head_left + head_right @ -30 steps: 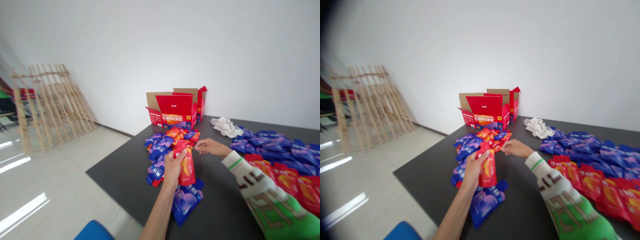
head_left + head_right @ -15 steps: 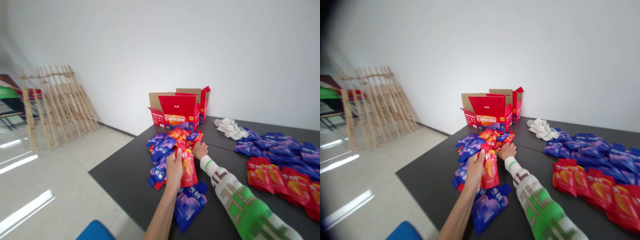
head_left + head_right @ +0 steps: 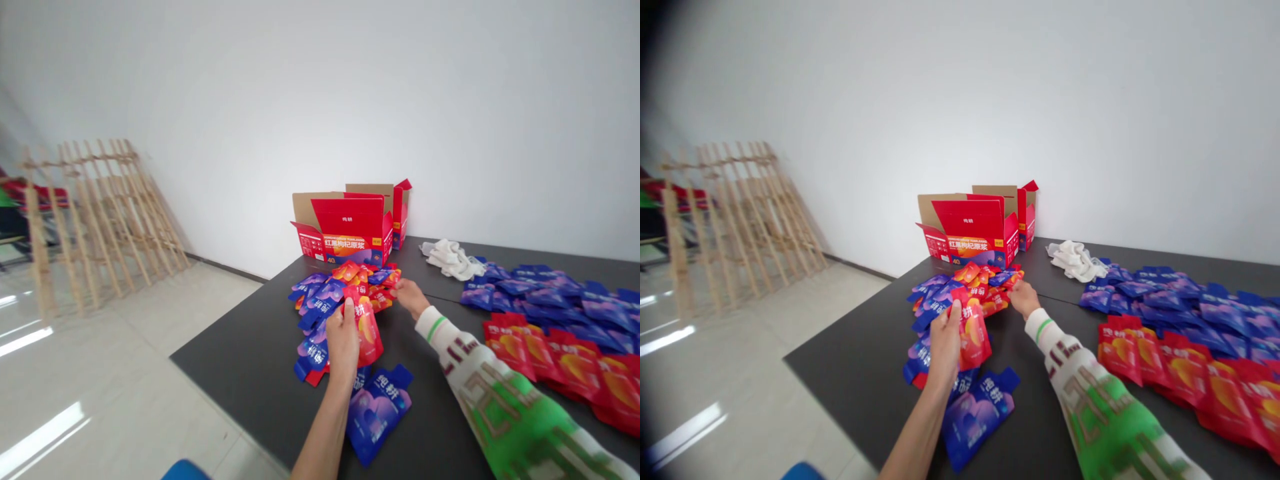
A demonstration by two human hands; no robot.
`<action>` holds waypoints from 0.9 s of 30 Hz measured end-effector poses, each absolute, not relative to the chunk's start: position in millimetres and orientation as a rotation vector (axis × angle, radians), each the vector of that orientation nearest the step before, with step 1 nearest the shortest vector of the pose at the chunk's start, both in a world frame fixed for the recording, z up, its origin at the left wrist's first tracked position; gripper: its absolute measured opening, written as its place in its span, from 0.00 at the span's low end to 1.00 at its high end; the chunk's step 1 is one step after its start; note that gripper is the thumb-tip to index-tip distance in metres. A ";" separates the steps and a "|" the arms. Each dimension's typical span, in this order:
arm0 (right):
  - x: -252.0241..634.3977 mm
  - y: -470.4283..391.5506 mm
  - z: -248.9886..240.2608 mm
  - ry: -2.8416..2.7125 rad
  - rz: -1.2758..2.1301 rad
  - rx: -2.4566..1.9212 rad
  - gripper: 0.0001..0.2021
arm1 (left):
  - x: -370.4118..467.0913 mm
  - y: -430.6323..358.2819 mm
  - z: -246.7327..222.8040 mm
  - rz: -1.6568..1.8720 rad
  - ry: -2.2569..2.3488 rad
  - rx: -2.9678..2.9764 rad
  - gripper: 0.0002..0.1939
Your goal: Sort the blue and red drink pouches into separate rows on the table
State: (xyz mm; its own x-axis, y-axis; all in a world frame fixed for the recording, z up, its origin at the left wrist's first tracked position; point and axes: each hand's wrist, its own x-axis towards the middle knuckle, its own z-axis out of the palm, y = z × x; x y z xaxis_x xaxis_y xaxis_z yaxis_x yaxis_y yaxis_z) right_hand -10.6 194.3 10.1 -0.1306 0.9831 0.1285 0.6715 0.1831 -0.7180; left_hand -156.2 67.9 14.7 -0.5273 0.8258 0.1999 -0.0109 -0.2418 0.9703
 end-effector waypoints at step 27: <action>-12.7 89.7 20.5 -1.504 0.812 -0.867 0.11 | -114.5 49.8 14.2 1.516 1.284 1.341 0.18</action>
